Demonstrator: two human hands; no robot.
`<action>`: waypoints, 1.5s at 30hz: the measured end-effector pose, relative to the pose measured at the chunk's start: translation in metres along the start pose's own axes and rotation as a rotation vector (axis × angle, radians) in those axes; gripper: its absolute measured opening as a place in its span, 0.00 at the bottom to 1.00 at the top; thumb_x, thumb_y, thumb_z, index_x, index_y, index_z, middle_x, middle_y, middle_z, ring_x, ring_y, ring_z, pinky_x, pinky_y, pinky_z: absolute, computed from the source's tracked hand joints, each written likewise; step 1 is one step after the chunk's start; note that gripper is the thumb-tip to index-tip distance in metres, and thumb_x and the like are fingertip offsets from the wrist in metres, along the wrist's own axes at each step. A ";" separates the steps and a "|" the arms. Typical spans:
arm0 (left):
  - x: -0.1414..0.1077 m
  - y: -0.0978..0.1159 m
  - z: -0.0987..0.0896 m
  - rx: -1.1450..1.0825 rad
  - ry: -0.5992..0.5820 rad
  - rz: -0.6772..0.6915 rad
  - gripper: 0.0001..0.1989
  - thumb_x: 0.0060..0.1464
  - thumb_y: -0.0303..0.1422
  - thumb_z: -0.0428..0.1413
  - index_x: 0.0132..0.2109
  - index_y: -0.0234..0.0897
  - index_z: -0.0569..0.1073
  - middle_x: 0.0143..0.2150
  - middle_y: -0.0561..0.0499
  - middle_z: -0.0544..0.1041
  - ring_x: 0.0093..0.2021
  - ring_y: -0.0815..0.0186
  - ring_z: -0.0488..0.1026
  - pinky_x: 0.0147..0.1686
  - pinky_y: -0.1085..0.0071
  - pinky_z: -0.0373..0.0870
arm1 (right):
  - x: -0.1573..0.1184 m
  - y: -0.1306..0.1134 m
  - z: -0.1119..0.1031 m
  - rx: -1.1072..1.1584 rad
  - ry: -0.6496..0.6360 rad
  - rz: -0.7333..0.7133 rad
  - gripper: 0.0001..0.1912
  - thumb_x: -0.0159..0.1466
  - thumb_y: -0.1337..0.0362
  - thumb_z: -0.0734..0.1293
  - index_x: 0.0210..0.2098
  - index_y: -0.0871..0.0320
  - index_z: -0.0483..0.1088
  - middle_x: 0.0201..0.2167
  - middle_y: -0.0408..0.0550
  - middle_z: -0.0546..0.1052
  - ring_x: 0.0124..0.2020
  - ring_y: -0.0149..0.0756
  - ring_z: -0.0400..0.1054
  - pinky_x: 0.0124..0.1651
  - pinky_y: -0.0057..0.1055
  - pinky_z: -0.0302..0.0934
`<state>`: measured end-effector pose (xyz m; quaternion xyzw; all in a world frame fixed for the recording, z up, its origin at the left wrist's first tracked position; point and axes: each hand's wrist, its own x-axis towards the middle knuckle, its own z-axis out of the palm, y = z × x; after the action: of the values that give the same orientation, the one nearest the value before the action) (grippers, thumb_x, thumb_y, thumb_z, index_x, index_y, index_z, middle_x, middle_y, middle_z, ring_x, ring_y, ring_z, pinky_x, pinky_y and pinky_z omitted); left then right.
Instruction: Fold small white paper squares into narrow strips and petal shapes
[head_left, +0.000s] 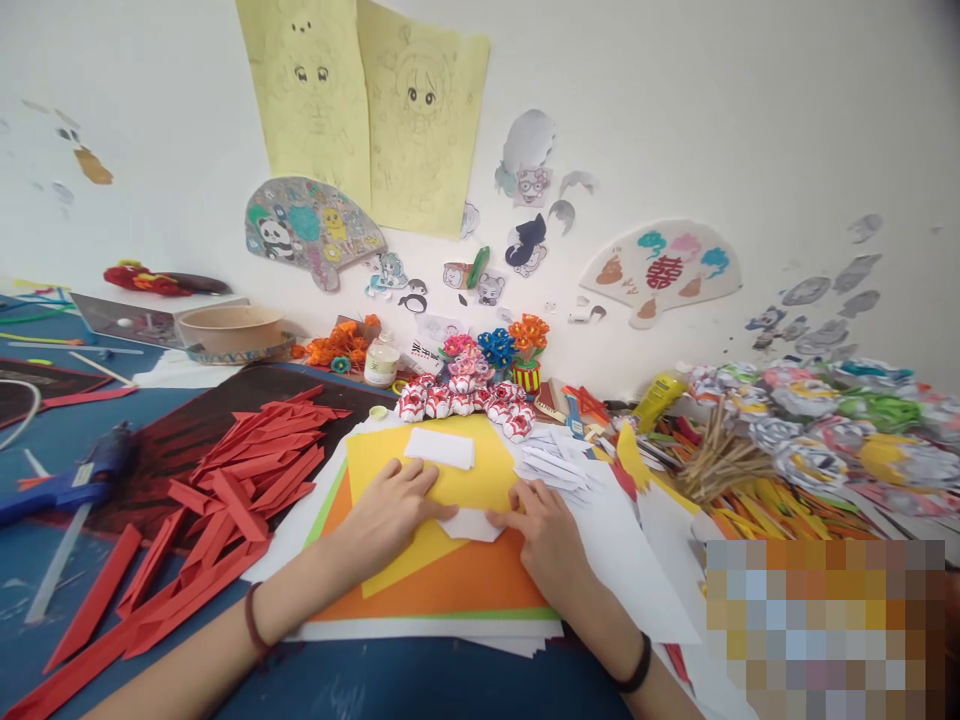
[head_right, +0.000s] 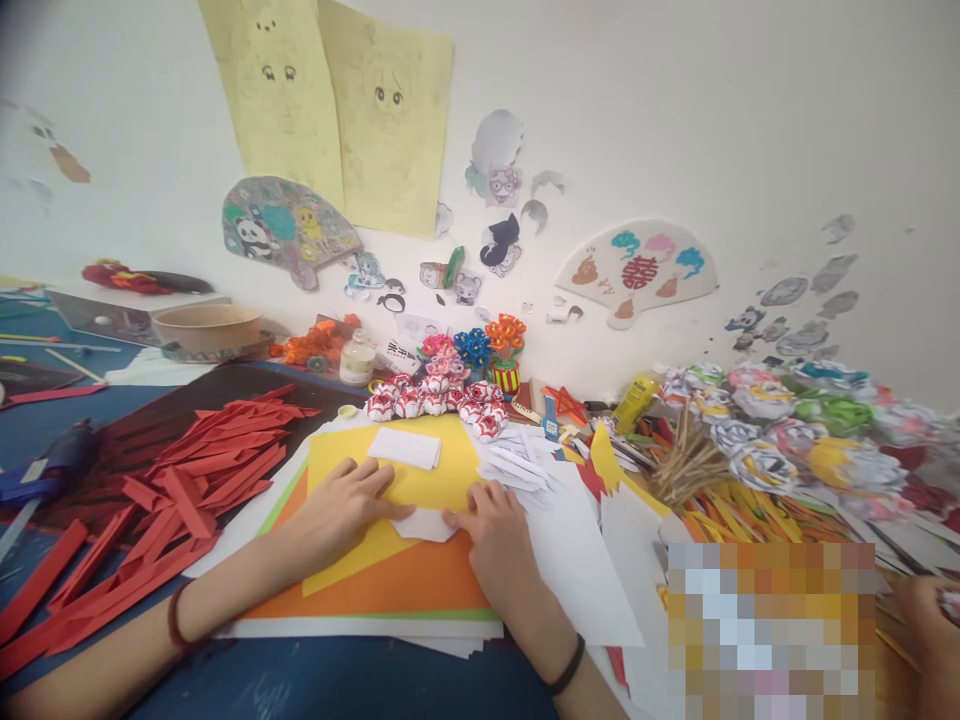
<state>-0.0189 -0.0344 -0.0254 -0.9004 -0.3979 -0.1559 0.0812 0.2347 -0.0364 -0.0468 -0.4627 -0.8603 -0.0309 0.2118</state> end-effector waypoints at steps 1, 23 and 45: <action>0.000 -0.001 0.000 -0.018 -0.010 -0.006 0.16 0.62 0.27 0.51 0.51 0.52 0.75 0.36 0.49 0.67 0.39 0.62 0.62 0.35 0.66 0.50 | 0.000 0.000 -0.001 0.020 -0.006 0.033 0.31 0.55 0.85 0.60 0.41 0.42 0.78 0.34 0.47 0.69 0.39 0.41 0.59 0.39 0.36 0.53; 0.019 0.000 0.002 0.153 -0.002 0.474 0.08 0.60 0.26 0.53 0.38 0.37 0.78 0.54 0.49 0.75 0.49 0.60 0.64 0.46 0.63 0.55 | 0.004 0.002 0.003 0.019 0.047 -0.168 0.19 0.55 0.82 0.60 0.36 0.56 0.74 0.42 0.49 0.71 0.43 0.40 0.59 0.42 0.36 0.52; 0.016 0.002 -0.003 -0.373 0.014 -0.011 0.14 0.56 0.22 0.50 0.40 0.42 0.77 0.47 0.54 0.78 0.46 0.62 0.66 0.45 0.65 0.58 | 0.008 -0.004 0.003 0.337 0.049 0.023 0.26 0.58 0.85 0.57 0.35 0.52 0.78 0.38 0.46 0.69 0.40 0.37 0.61 0.43 0.33 0.56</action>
<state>-0.0080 -0.0248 -0.0172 -0.8965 -0.3665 -0.2337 -0.0852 0.2261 -0.0316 -0.0456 -0.4295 -0.8426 0.1049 0.3074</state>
